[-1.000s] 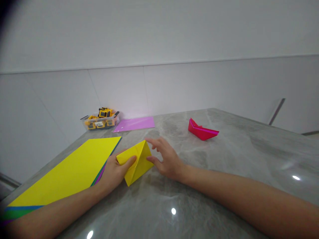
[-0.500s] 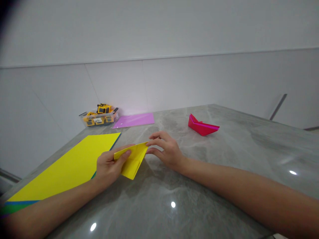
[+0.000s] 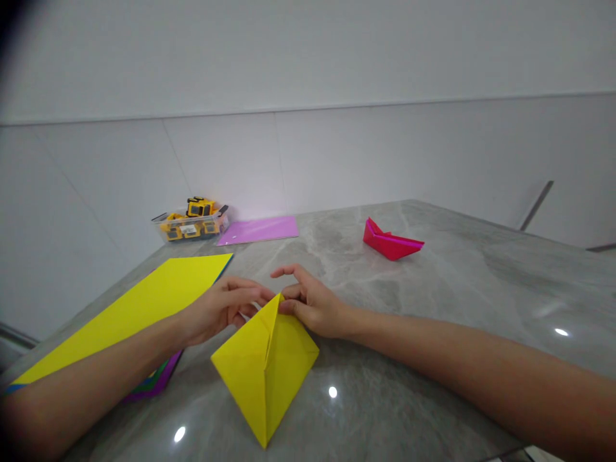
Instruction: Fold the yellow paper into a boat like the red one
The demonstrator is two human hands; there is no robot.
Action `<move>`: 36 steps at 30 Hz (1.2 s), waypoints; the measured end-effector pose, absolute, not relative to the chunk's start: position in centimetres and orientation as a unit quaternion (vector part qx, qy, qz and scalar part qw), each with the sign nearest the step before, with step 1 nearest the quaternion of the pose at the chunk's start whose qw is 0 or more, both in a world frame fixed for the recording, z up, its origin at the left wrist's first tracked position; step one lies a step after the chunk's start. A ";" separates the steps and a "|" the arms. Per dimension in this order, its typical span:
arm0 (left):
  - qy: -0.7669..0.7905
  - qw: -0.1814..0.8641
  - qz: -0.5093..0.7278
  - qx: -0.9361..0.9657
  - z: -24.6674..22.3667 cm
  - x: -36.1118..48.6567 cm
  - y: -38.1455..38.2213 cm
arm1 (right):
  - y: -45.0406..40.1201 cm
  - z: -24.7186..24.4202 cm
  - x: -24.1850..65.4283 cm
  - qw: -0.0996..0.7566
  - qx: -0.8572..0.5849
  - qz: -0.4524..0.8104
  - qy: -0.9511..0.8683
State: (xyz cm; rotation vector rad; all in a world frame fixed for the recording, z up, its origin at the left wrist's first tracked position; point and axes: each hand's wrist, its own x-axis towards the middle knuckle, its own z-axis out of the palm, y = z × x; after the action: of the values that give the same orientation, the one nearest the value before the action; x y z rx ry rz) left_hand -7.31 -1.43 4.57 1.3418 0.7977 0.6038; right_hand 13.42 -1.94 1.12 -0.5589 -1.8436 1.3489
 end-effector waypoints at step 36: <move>0.453 0.595 0.319 0.582 2.4 -4.8 -4.2 | -3.7 2.3 12.3 0.282 -0.327 0.679 -0.593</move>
State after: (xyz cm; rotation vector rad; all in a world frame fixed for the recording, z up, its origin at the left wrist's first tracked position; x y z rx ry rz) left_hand -4.84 -4.19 2.41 1.3529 1.0517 0.7401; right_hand 12.35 -3.72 2.26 -0.8756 -1.5890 1.8187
